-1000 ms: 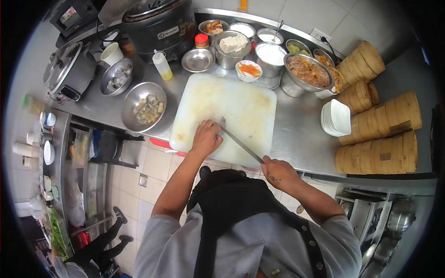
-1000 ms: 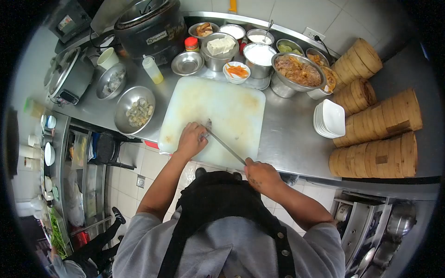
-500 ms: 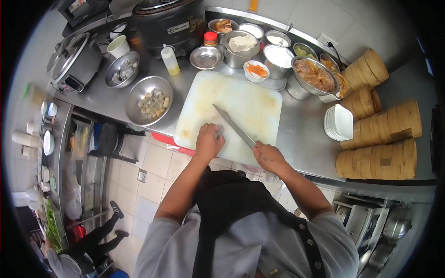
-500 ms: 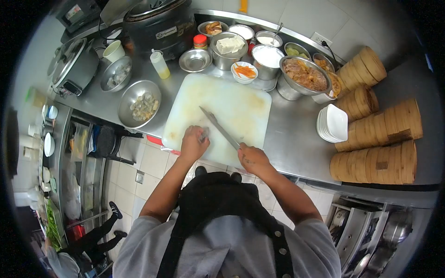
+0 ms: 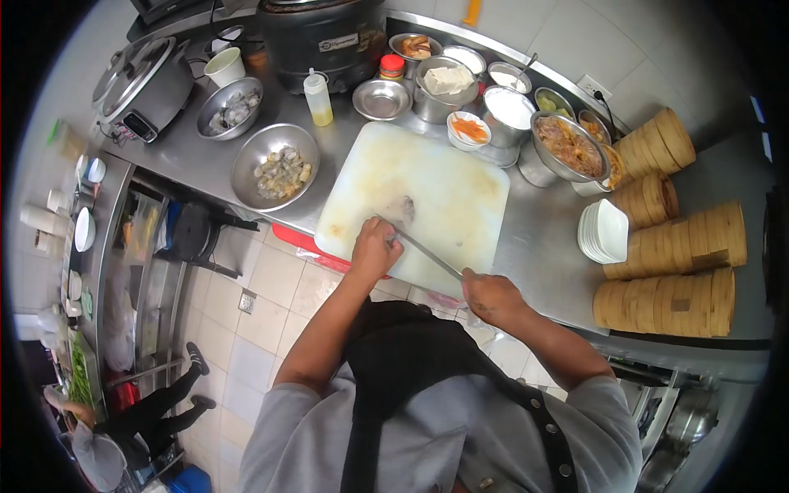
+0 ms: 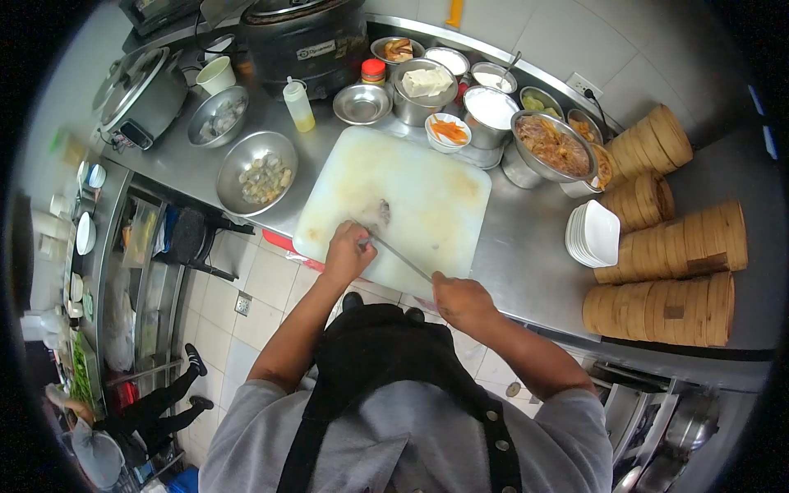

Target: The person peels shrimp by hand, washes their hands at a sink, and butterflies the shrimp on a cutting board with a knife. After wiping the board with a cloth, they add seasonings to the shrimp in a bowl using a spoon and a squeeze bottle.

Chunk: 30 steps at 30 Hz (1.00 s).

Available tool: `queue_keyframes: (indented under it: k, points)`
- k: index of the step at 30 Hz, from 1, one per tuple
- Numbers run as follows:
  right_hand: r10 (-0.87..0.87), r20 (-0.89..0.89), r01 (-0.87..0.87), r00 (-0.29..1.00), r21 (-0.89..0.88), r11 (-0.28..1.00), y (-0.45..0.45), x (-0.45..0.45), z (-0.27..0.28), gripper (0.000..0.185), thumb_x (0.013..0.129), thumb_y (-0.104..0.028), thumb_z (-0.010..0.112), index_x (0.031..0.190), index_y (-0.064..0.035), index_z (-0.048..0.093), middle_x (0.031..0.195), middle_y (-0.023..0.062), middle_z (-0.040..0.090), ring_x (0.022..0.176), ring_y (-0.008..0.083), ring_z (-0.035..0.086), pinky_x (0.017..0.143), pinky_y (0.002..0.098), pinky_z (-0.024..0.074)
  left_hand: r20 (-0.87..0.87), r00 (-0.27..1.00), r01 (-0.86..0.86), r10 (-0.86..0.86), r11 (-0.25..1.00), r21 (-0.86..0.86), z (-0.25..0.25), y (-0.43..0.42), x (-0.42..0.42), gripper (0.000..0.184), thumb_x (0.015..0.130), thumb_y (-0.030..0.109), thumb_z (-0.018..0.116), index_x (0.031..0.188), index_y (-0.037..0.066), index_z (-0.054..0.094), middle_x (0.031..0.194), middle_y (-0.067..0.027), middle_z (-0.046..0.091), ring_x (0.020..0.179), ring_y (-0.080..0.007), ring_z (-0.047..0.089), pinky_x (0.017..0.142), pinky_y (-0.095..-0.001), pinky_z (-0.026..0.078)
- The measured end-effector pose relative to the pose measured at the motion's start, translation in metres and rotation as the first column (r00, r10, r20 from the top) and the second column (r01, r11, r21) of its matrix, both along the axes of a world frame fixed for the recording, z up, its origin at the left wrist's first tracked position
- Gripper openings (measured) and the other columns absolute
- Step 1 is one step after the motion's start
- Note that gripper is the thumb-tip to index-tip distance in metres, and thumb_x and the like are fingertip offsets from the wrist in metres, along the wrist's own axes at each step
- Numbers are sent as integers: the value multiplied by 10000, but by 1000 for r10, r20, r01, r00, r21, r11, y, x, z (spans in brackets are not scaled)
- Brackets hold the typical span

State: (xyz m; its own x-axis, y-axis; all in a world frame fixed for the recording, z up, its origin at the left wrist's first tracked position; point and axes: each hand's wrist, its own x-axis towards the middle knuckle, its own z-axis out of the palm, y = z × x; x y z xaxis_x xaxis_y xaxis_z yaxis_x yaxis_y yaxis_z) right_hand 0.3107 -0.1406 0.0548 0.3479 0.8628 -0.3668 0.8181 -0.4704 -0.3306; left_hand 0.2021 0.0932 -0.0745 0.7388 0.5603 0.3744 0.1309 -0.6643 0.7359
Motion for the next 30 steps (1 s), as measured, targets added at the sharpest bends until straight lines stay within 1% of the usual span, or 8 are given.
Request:
queue_keyframes:
  k: [7, 10, 12, 14, 15, 18, 24, 30]
  points:
    - [-69, -33, 73, 997, 126, 989, 48, 7, -79, 240, 956, -216, 457, 977, 10, 534, 774, 268, 631, 692, 449, 626, 650, 531, 489, -27, 1000, -6, 8, 997, 75, 11, -2, 1, 208, 668, 22, 696, 827, 14, 561, 818, -154, 566, 795, -359, 573, 687, -435, 486]
    - [-8, -225, 74, 974, 287, 955, 41, 31, -80, 276, 963, -272, 463, 974, -11, 554, 715, 226, 618, 594, 359, 637, 546, 458, 490, -8, 998, -65, 66, 994, 84, 7, -1, 1, 212, 684, 40, 697, 845, 11, 562, 806, -153, 587, 791, -342, 593, 688, -425, 490]
    - [-332, -612, 321, 717, -133, 938, 39, 38, -62, 287, 966, -310, 464, 987, -43, 566, 650, 111, 564, 483, 215, 570, 462, 374, 453, 10, 991, -137, 136, 988, 69, 5, 3, 0, 211, 695, 51, 696, 853, 8, 562, 802, -151, 599, 788, -326, 605, 689, -416, 492]
    - [-439, -662, 414, 607, -208, 886, 38, 31, -23, 282, 964, -314, 470, 1003, -54, 570, 648, 65, 530, 465, 164, 520, 445, 344, 432, -98, 951, -309, 293, 896, -320, 13, 8, -4, 228, 721, 62, 686, 913, -7, 585, 799, -145, 618, 760, -294, 622, 690, -406, 503]
    - [-535, -696, 492, 479, -291, 820, 37, 28, -10, 278, 961, -318, 477, 1018, -64, 574, 646, 19, 497, 446, 113, 470, 429, 314, 410, -97, 951, -309, 293, 896, -319, 13, 11, -3, 228, 721, 62, 686, 913, -7, 585, 799, -145, 618, 760, -294, 622, 690, -406, 503]
    - [-516, -759, 565, 397, -240, 789, 31, 30, 0, 264, 953, -310, 500, 1037, -72, 578, 659, 17, 511, 445, 118, 456, 420, 306, 404, -57, 968, -247, 243, 900, -359, 8, 21, 12, 276, 743, 84, 673, 996, -7, 609, 846, -149, 612, 721, -275, 616, 674, -405, 507]
    - [-428, -754, 673, 499, 27, 739, 2, 48, -11, 235, 948, -281, 520, 1004, -62, 583, 651, 30, 521, 464, 116, 469, 418, 280, 398, -519, 855, 48, -19, 998, 43, 18, -8, 68, 303, 778, 91, 576, 1073, 28, 609, 1157, -249, 488, 931, -414, 605, 825, -467, 520]
    - [-511, -717, 780, 473, 72, 621, -22, 43, -4, 234, 959, -276, 523, 948, -47, 571, 612, 27, 508, 434, 112, 465, 396, 273, 395, -445, 887, 102, -119, 993, -62, 14, 1, 57, 226, 722, -5, 607, 942, 35, 631, 1088, -224, 506, 909, -380, 610, 801, -442, 522]
